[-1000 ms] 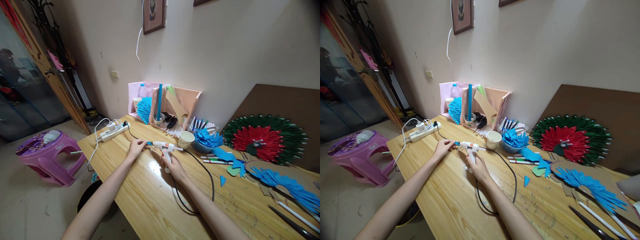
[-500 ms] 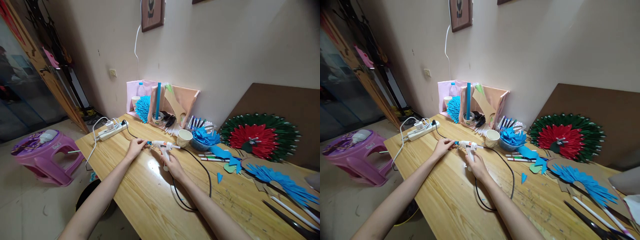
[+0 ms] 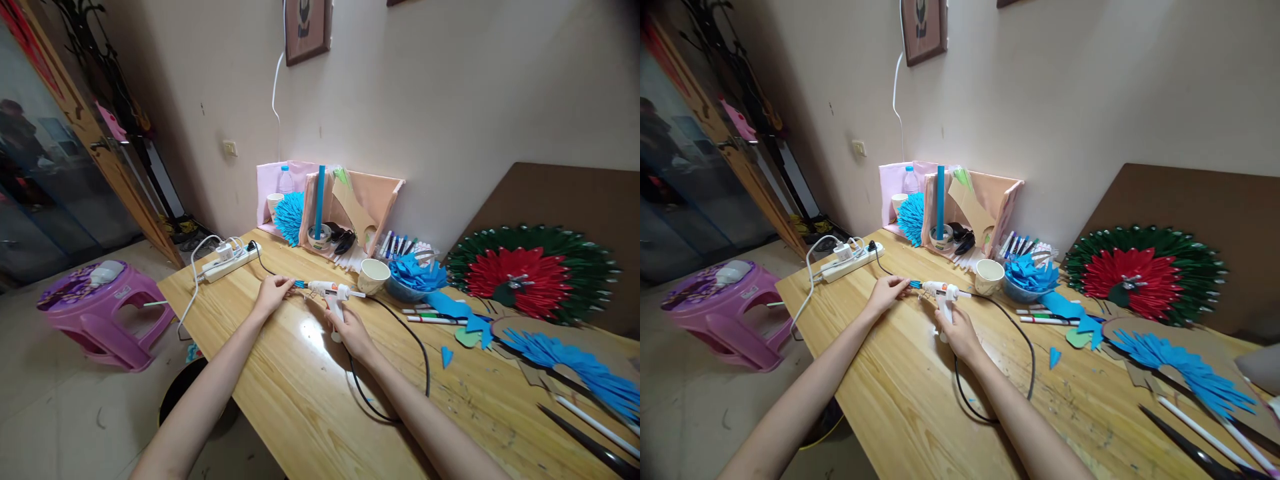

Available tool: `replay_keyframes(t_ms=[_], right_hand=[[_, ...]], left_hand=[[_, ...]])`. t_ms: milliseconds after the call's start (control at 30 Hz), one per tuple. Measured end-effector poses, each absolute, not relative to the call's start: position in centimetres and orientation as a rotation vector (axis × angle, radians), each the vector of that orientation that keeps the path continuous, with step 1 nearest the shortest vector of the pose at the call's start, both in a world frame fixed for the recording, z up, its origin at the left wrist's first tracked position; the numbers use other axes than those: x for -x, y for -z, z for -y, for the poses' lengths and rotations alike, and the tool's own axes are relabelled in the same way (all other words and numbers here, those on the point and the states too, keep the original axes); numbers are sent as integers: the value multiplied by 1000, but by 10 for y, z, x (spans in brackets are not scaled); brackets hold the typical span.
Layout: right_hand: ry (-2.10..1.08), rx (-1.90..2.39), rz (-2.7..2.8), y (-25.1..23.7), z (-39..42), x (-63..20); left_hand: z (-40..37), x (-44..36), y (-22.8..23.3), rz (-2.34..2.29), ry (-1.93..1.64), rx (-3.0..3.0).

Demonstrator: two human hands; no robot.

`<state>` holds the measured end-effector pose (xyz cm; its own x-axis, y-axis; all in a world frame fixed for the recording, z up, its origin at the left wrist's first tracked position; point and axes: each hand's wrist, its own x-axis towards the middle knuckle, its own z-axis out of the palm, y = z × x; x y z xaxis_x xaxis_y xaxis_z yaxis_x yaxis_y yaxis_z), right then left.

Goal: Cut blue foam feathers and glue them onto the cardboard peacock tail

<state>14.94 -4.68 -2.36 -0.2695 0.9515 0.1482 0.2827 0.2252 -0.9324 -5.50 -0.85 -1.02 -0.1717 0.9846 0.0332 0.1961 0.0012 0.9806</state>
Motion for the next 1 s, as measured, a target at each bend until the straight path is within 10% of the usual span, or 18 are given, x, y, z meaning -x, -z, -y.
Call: replay_keyframes(t_ms=[1000], right_hand=[[-1096,1115,1753,25,46,-148]], left_hand=[[1,54,18,-1485,-1240,-1308]])
